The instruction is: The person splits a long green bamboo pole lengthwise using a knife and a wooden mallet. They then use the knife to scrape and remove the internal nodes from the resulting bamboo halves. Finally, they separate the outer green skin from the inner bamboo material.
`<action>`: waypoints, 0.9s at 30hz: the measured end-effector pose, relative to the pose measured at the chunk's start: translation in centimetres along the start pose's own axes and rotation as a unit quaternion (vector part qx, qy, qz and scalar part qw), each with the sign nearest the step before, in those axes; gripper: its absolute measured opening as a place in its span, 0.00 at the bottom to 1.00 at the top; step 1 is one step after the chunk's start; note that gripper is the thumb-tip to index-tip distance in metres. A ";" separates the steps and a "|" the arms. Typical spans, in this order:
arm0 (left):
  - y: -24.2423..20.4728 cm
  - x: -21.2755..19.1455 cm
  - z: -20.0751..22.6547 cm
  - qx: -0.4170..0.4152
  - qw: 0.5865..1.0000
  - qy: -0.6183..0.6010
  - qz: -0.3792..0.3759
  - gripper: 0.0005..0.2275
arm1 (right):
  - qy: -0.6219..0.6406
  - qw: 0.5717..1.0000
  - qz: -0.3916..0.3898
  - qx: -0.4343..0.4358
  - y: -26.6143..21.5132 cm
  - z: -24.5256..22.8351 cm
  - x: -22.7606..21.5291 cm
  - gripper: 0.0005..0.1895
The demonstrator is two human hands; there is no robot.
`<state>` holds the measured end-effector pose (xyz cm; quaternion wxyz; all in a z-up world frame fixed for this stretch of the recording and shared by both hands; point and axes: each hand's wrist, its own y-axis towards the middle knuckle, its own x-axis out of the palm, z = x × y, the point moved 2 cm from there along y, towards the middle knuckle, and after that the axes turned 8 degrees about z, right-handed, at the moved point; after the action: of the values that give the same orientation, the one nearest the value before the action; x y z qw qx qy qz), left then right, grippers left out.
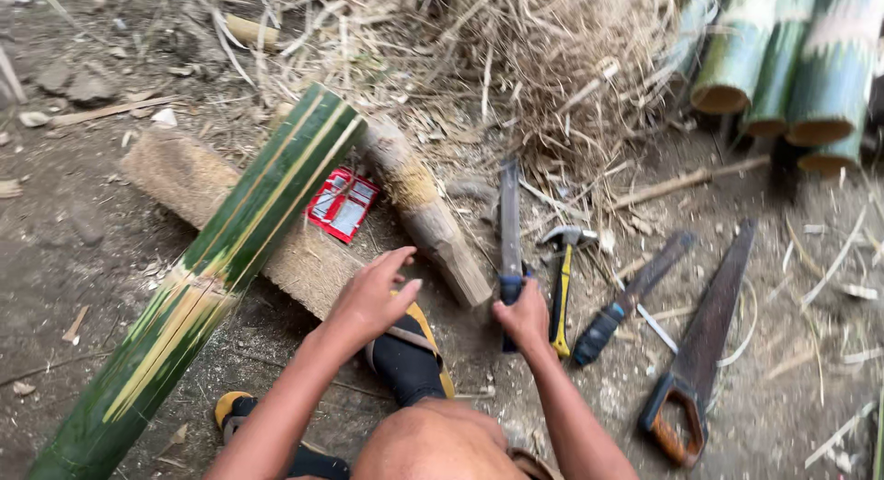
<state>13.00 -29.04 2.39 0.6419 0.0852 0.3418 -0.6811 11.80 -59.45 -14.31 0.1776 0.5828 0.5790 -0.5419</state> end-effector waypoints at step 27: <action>-26.0 -23.9 -32.5 -0.377 0.920 0.017 -0.109 0.42 | -0.117 0.806 -0.511 -0.277 -11.2 -42.1 -11.4 0.36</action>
<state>-17.91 7.69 0.47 0.5421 -0.1890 0.5915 -0.5662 23.01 -26.86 14.67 0.0950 0.0615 0.8933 -0.4351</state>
